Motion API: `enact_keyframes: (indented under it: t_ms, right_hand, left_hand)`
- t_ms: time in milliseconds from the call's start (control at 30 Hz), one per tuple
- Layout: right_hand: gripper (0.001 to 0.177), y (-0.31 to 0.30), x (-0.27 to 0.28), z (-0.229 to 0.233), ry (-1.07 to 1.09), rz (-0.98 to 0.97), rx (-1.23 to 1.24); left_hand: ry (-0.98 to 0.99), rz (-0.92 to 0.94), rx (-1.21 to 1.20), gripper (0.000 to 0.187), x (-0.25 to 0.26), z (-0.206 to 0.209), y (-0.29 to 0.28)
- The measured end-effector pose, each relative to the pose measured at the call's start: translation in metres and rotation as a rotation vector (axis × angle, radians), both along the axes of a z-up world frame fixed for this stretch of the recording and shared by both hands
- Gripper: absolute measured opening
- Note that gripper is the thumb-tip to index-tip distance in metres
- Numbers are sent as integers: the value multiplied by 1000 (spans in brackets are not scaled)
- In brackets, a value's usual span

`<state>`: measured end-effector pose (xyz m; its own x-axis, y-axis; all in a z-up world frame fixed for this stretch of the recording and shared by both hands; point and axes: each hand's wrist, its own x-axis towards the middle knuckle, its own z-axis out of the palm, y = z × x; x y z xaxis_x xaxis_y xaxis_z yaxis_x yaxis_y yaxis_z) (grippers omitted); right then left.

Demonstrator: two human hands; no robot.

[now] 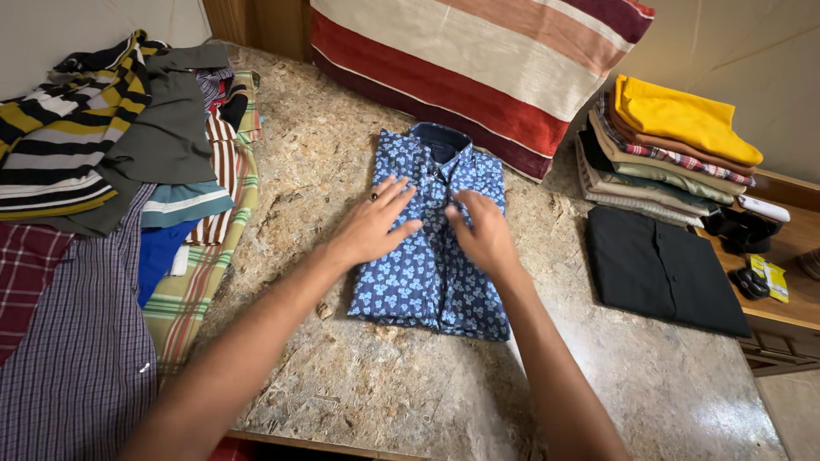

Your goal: The person picks up a shirt, spreads it flat on a table, aligns the sleeves and body, and then folds the sides and bottom to form a neat rectangle.

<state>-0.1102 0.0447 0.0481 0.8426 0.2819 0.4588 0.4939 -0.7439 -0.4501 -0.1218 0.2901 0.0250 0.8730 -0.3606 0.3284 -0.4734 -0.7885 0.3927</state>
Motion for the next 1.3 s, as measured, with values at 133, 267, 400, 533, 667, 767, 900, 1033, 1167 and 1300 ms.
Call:
enact_keyframes:
  t_ms: [133, 267, 400, 533, 667, 767, 900, 1033, 1167, 1300]
  right_hand:
    - [69, -18, -20, -16, -27, 19, -375]
    - [78, -20, -32, -23, 19, -18, -453]
    - [79, -21, -39, -19, 38, -29, -452]
    - [57, -35, -38, -17, 199, 37, -50]
    - [54, -71, -46, -21, 249, 91, 178]
    - [68, -88, -55, -11, 225, 221, 99]
    - [77, -92, -62, 3, 251, 349, 29]
    - [57, -102, -58, -5, 305, 400, 109]
    - [28, -108, -45, -28, 290, 418, 293]
    - [24, -121, -26, -49, 449, 268, 490]
  left_hand:
    - [197, -39, 222, 88, -6, 7, -4]
    - [72, -56, 296, 101, -11, 8, -3]
    - [108, -47, 312, 100, -12, 10, -4]
    - [179, -23, 45, 62, -13, 7, 7]
    - [410, 121, -342, 37, -19, 9, 31]
    - [524, 21, -398, 46, -25, 28, 51]
    - [625, -139, -234, 61, -33, 40, 56]
    - [521, -221, -258, 53, -23, 25, 61]
    - [568, -211, -418, 46, -13, 14, 64]
    - [572, -53, -463, 27, 0, 11, 63]
